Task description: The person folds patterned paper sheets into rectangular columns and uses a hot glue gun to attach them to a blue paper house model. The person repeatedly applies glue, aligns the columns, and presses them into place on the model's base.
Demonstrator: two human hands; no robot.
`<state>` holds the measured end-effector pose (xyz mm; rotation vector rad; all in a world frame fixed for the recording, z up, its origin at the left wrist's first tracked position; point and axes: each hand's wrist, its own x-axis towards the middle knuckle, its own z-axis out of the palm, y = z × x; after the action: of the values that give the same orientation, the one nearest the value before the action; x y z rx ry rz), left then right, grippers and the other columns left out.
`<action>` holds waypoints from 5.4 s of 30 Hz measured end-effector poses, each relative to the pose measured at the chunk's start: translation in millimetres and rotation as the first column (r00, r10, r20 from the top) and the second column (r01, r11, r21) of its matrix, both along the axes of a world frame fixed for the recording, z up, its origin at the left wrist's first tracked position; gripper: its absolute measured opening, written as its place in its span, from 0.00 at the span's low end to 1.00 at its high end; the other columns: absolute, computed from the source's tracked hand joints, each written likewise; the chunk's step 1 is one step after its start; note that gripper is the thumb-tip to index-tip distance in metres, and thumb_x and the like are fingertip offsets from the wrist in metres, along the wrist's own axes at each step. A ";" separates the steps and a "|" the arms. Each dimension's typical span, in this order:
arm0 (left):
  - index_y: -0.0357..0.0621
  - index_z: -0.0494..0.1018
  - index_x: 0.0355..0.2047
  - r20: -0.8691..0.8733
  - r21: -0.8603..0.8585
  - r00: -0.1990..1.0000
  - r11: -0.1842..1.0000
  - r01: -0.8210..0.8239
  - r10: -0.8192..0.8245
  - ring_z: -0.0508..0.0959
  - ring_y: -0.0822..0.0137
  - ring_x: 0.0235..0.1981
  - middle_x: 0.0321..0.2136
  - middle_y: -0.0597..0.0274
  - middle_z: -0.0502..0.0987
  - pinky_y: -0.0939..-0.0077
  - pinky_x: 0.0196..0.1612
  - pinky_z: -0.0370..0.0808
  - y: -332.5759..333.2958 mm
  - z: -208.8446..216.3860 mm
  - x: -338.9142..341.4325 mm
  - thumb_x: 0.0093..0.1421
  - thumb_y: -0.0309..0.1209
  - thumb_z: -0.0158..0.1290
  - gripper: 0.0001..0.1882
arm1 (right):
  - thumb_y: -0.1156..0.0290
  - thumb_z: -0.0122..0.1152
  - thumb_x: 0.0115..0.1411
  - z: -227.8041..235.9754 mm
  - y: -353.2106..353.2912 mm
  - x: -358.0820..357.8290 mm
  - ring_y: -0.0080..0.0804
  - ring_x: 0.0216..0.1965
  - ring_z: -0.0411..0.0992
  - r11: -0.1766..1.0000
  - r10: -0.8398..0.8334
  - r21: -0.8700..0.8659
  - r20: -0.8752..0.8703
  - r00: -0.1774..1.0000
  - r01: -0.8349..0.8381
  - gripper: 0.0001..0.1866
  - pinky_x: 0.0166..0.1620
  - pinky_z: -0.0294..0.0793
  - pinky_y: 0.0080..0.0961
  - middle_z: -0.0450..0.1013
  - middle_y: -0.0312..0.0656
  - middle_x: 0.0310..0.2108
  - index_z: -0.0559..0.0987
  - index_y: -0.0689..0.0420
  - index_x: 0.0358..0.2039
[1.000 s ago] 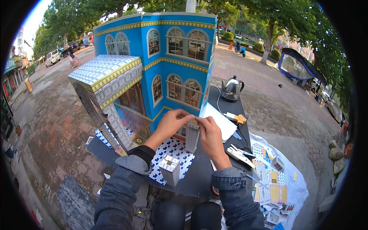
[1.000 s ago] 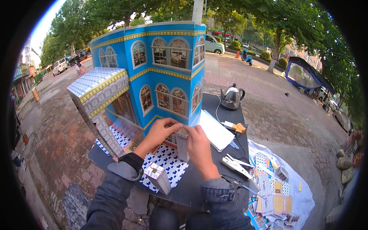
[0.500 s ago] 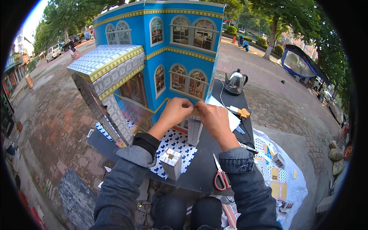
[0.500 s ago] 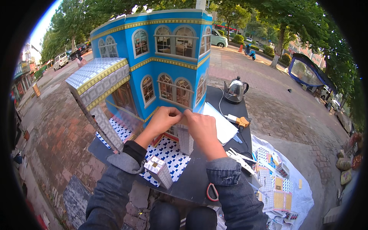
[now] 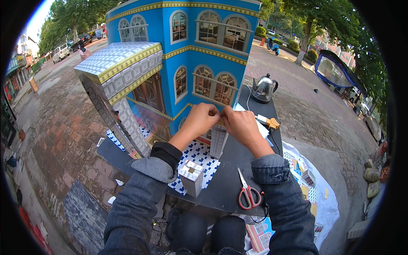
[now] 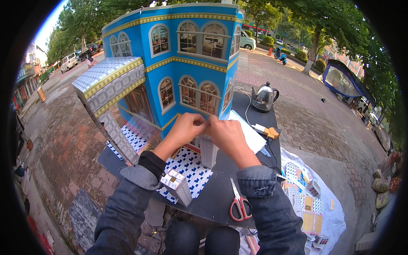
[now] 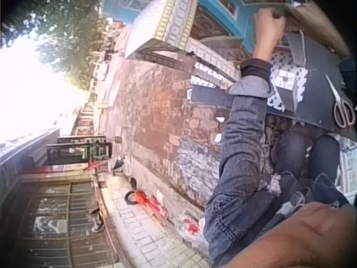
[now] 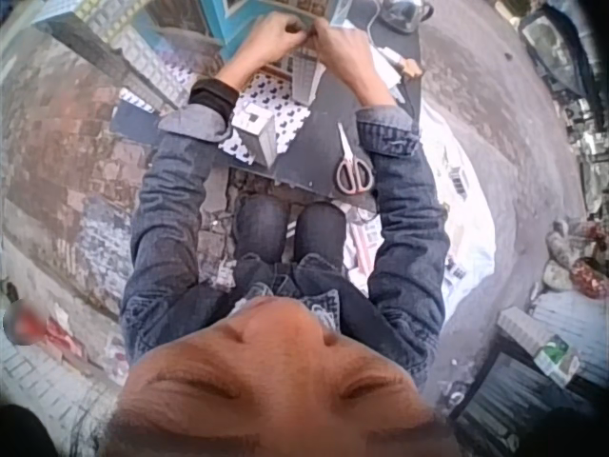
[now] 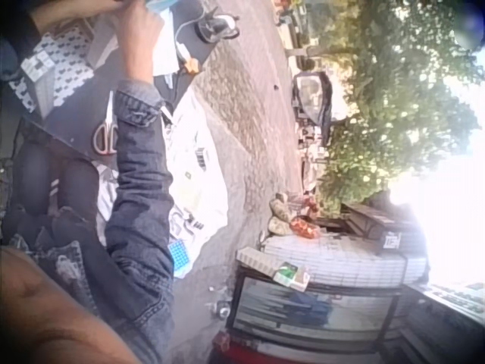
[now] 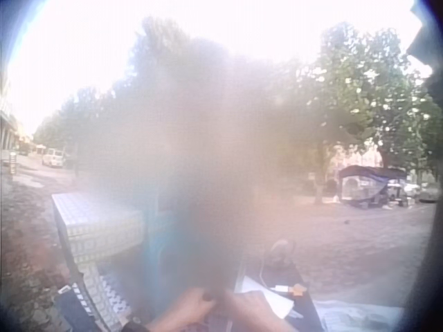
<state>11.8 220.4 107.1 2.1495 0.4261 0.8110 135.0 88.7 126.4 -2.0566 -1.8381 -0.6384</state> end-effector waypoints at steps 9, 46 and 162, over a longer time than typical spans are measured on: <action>0.35 0.84 0.33 0.007 -0.086 0.998 0.995 -0.058 0.059 0.84 0.57 0.29 0.26 0.48 0.84 0.68 0.36 0.79 2.2 -9.8 0.6 0.59 0.34 0.59 0.13 | 0.67 0.61 0.64 3.5 -7.0 2.0 0.48 0.28 0.78 0.998 0.021 -0.055 -0.049 0.999 -0.024 0.06 0.31 0.75 0.44 0.79 0.45 0.24 0.79 0.50 0.40; 0.44 0.76 0.52 -0.042 -0.676 0.961 0.716 0.174 -0.274 0.79 0.67 0.43 0.45 0.61 0.79 0.67 0.47 0.80 9.8 -14.8 -8.1 0.64 0.40 0.60 0.19 | 0.76 0.57 0.61 1.7 -32.1 -9.5 0.46 0.41 0.76 0.995 0.083 -0.030 -0.251 0.964 -0.093 0.15 0.42 0.77 0.41 0.72 0.45 0.40 0.84 0.52 0.46; 0.38 0.68 0.32 0.375 -0.428 0.551 0.388 0.817 -0.746 0.66 0.75 0.26 0.27 0.65 0.68 0.78 0.30 0.64 -465.5 -59.9 -44.5 0.77 0.39 0.44 0.19 | 0.76 0.68 0.62 -93.3 -459.9 -150.4 0.33 0.25 0.70 0.500 0.174 0.769 -0.540 0.824 0.399 0.10 0.30 0.68 0.25 0.75 0.40 0.28 0.77 0.58 0.41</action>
<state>-32.7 -245.1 47.2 1.4263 -0.4160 0.1842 -15.4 -371.3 33.0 -1.4025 -0.7245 -0.6876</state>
